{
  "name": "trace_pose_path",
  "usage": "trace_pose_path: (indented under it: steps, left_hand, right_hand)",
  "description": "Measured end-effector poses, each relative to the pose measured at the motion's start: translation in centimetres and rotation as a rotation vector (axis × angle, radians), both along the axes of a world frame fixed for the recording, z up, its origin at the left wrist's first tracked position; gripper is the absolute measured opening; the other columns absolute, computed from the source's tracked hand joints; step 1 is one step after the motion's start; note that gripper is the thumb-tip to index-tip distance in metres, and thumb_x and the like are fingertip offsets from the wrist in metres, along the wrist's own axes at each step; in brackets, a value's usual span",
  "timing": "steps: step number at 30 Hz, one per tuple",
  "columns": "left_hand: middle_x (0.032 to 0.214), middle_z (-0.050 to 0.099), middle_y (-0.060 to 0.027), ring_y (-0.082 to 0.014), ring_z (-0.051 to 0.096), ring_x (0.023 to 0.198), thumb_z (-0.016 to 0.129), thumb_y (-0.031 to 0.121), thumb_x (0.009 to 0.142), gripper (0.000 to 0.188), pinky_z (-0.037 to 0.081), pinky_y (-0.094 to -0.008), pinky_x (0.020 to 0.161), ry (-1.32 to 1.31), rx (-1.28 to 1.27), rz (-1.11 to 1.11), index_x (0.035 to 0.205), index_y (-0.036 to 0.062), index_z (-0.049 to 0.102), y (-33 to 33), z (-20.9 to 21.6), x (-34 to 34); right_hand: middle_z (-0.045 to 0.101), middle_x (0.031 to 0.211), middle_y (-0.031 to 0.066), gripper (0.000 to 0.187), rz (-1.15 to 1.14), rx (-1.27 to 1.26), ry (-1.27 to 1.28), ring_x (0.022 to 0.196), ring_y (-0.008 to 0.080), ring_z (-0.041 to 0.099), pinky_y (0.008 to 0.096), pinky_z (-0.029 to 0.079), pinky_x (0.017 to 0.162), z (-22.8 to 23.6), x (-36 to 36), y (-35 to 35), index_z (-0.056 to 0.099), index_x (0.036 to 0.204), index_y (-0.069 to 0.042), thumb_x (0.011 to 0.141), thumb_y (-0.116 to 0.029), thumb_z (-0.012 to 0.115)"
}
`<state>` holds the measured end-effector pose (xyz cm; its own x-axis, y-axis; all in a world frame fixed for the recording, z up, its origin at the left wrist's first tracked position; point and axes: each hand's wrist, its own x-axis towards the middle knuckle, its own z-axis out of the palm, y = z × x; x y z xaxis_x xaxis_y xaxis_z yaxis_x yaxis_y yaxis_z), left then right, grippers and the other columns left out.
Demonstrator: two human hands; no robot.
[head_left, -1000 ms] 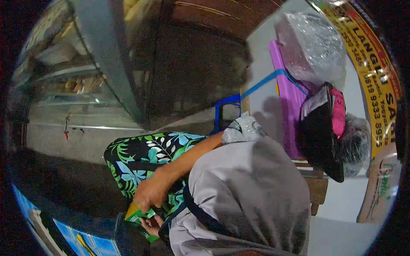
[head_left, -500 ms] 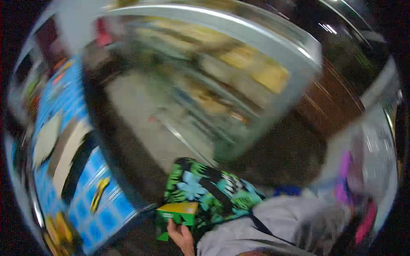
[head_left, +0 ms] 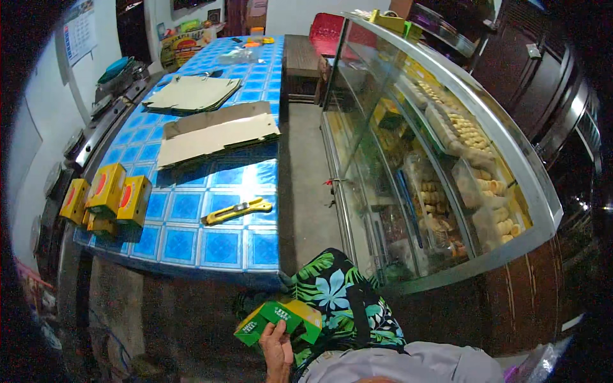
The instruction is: The person assembles several cardboard takeout boxes by hand, folding the flaps and interlocking the tabs to form the box shape, then stacks the completed boxes on a table.
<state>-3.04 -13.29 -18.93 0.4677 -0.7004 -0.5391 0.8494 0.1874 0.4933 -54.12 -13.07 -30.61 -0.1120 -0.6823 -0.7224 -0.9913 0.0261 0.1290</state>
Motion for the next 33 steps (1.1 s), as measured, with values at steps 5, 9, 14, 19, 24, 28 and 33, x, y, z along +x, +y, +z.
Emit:
trace_pose_path:
  steps: [5, 9, 14, 19, 24, 28, 33]
  left_hand:
    - [0.084, 0.062, -0.0027, -0.0111, 0.056, 0.075, 0.065, 0.001, 0.079, 0.01, 0.042, -0.023, 0.064, -0.038, 0.053, 0.08, 0.088, 0.0023, 0.06, 1.0, 0.0, 0.7]
    - [0.077, 0.059, -0.0025, -0.0113, 0.054, 0.067, 0.066, 0.005, 0.079, 0.009, 0.043, -0.0243, 0.061, -0.421, 0.26, 0.215, 0.083, 0.0032, 0.058, 1.7, 2.4, 1.3]
    - [0.075, 0.057, -0.0047, -0.0147, 0.056, 0.066, 0.056, 0.02, 0.088, 0.019, 0.046, -0.0247, 0.06, -0.845, 0.486, 0.102, 0.095, 0.0029, 0.053, 5.3, 3.5, 1.6]
    - [0.081, 0.056, -0.0069, -0.0175, 0.058, 0.072, 0.054, 0.021, 0.089, 0.016, 0.049, -0.0284, 0.058, -0.313, 0.422, 0.039, 0.096, 0.0075, 0.051, 9.0, -0.7, 1.7]
    - [0.089, 0.058, -0.0082, -0.0213, 0.059, 0.081, 0.056, 0.021, 0.087, 0.024, 0.051, -0.0343, 0.068, -0.243, 0.572, 0.232, 0.107, 0.0081, 0.053, 13.7, -7.5, 0.5]
    - [0.09, 0.058, -0.01, -0.0273, 0.058, 0.084, 0.061, 0.018, 0.084, 0.033, 0.05, -0.038, 0.073, -1.8, 0.771, -0.441, 0.113, 0.0067, 0.053, 19.3, -8.4, 1.8]
    - [0.079, 0.057, -0.0099, -0.0238, 0.056, 0.069, 0.066, 0.01, 0.079, 0.017, 0.048, -0.0338, 0.059, -0.94, 0.347, 0.286, 0.09, 0.004, 0.053, 14.4, -5.6, -2.5]
  right_hand:
    - [0.059, 0.081, 0.0166, 0.014, 0.026, -0.007, -0.007, 0.08, 0.0353, 0.059, 0.0445, 0.047, 0.073, 0.6, 0.0, -0.9, 0.065, 0.086, -0.004, 0.078, -0.015, 0.06]
    - [0.059, 0.08, 0.0164, 0.013, 0.098, 0.008, -0.038, 0.08, 0.035, 0.059, 0.0441, 0.047, 0.072, 1.8, 0.6, -1.7, 0.065, 0.086, -0.005, 0.079, -0.014, 0.061]
    - [0.059, 0.078, 0.0163, 0.012, 0.507, -0.382, -0.51, 0.079, 0.0347, 0.059, 0.0437, 0.047, 0.072, 10.1, 14.9, -9.2, 0.066, 0.085, -0.005, 0.079, -0.014, 0.061]
    - [0.061, 0.094, 0.0137, 0.023, 0.811, -0.457, -1.467, 0.084, 0.0309, 0.059, 0.0382, 0.049, 0.072, 18.8, 36.4, -13.4, 0.063, 0.099, -0.006, 0.077, -0.012, 0.068]
    - [0.055, 0.105, 0.0154, 0.038, 1.352, -0.272, -1.657, 0.08, 0.031, 0.056, 0.0345, 0.048, 0.063, 15.0, 44.0, -8.2, 0.056, 0.114, -0.007, 0.078, -0.011, 0.067]
    - [0.053, 0.105, 0.0163, 0.036, 1.316, 0.02, -1.867, 0.081, 0.0311, 0.055, 0.0352, 0.047, 0.06, 14.0, 46.1, -6.0, 0.054, 0.114, -0.008, 0.08, -0.01, 0.065]
    - [0.057, 0.102, 0.0182, 0.037, 1.253, -0.052, -1.916, 0.086, 0.033, 0.057, 0.0408, 0.047, 0.07, 16.5, 43.5, -9.7, 0.057, 0.114, -0.007, 0.078, -0.004, 0.063]
